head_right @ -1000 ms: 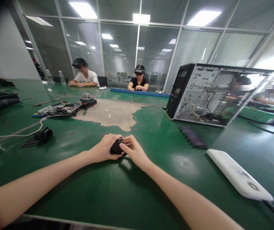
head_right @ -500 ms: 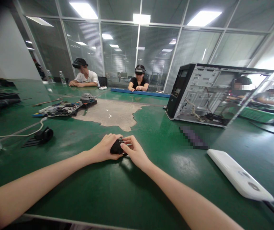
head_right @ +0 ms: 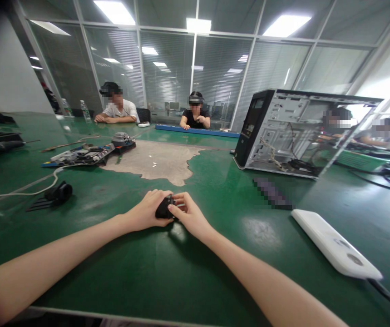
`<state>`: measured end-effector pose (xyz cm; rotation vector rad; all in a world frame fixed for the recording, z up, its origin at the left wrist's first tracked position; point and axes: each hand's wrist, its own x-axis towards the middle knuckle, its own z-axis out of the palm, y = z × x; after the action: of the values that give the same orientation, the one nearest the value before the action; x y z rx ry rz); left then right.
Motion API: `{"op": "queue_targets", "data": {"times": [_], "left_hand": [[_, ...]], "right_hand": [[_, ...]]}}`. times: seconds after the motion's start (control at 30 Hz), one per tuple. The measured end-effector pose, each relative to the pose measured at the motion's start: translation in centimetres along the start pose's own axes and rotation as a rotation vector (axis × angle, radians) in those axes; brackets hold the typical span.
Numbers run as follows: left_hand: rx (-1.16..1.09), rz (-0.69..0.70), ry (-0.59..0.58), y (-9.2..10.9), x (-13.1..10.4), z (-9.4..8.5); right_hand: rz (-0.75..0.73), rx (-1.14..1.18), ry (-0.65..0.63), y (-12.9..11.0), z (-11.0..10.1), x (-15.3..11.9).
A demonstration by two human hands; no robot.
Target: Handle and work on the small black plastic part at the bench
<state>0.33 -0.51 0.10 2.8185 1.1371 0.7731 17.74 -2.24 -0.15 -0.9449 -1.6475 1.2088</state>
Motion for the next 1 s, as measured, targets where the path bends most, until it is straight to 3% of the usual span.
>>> {"op": "queue_targets", "data": {"times": [0.3, 0.63, 0.83, 1.0], "left_hand": [[0.042, 0.014, 0.002, -0.12, -0.03, 0.15], [0.017, 0.014, 0.001, -0.04, 0.05, 0.05], [-0.013, 0.011, 0.006, -0.09, 0.04, 0.19], [-0.010, 0.017, 0.007, -0.07, 0.06, 0.17]], "right_hand": [[-0.085, 0.043, -0.036, -0.45, -0.05, -0.29], [0.030, -0.018, 0.002, -0.18, -0.06, -0.02], [-0.067, 0.040, -0.028, -0.72, -0.08, -0.49], [-0.014, 0.021, 0.013, -0.32, -0.05, -0.28]]}}
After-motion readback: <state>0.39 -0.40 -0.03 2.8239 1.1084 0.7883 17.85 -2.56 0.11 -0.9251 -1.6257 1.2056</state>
